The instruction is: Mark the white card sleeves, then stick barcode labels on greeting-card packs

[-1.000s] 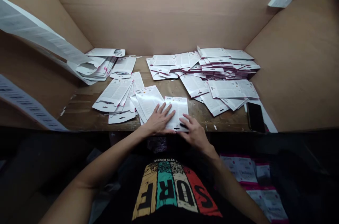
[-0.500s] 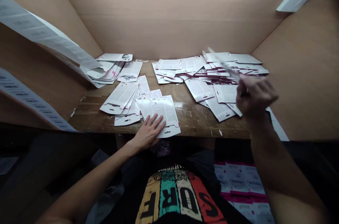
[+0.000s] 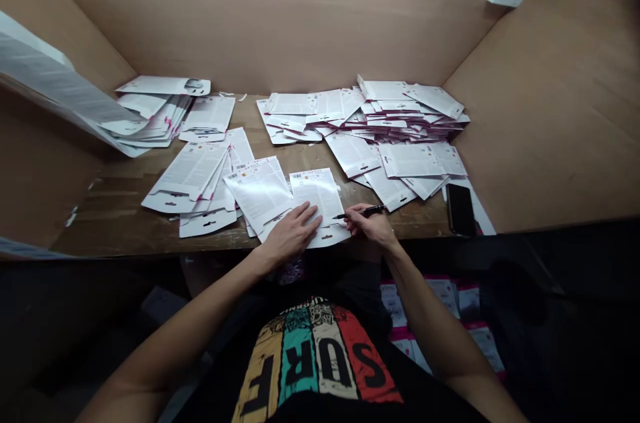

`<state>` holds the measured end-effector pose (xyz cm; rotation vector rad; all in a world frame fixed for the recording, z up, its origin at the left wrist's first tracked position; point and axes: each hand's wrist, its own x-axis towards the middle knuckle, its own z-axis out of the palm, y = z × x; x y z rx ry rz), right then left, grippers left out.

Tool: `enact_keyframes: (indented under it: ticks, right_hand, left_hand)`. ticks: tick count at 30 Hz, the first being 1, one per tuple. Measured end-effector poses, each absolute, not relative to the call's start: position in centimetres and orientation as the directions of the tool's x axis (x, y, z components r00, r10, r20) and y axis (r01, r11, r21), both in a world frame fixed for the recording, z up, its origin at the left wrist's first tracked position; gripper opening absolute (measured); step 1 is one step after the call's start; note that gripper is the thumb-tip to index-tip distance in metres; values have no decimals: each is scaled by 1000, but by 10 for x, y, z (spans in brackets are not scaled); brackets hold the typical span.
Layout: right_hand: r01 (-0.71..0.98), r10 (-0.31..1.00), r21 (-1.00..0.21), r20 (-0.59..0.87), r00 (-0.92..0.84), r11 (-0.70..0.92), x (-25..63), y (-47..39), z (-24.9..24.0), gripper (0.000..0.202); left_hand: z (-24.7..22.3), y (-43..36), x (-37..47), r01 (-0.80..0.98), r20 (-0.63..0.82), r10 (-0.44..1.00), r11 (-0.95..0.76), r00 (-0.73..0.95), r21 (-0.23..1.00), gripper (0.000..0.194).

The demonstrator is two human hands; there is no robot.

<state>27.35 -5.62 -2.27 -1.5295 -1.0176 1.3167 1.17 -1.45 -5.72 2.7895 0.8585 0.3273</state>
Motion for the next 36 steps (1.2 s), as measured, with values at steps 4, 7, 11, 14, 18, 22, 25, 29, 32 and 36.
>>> enact_keyframes:
  ticks: [4, 7, 11, 14, 18, 22, 25, 29, 32, 36]
  right_hand:
    - [50, 947, -953, -290, 140, -299, 279, -58, -30, 47]
    - [47, 945, -950, -302, 123, -309, 280, -59, -30, 46]
    - [47, 947, -948, -311, 85, -316, 275, -59, -31, 40]
    - [80, 950, -946, -311, 35, -313, 275, -55, -30, 38]
    - [92, 944, -945, -321, -72, -314, 287, -50, -28, 40]
    - [275, 988, -955, -138, -68, -115, 286, -47, -29, 33]
    - [713, 980, -693, -47, -191, 105, 268, -47, -29, 18]
    - [854, 937, -460, -114, -331, 245, 255, -55, -16, 19]
    - [608, 722, -723, -222, -655, 330, 267, -67, 3, 19]
    - [543, 727, -764, -147, -671, 347, 286, -78, 12, 39]
  left_hand:
    - [-58, -13, 11, 517, 164, 561, -820, 811, 246, 45]
    - [-57, -15, 10, 524, 160, 572, -810, 804, 263, 45]
    - [-57, -15, 11, 527, 155, 583, -799, 798, 289, 44]
    - [-56, -14, 11, 525, 152, 575, -806, 804, 272, 44]
    - [-54, -14, 12, 529, 162, 580, -804, 798, 272, 43]
    - [-52, -14, 12, 531, 166, 603, -779, 781, 333, 40]
    - [-50, -13, 12, 524, 164, 617, -758, 770, 388, 40]
    - [-50, -14, 12, 511, 161, 605, -764, 780, 394, 63]
    - [-52, -16, 12, 506, 139, 579, -787, 803, 354, 90]
    - [-51, -18, 13, 506, 131, 578, -786, 806, 354, 88]
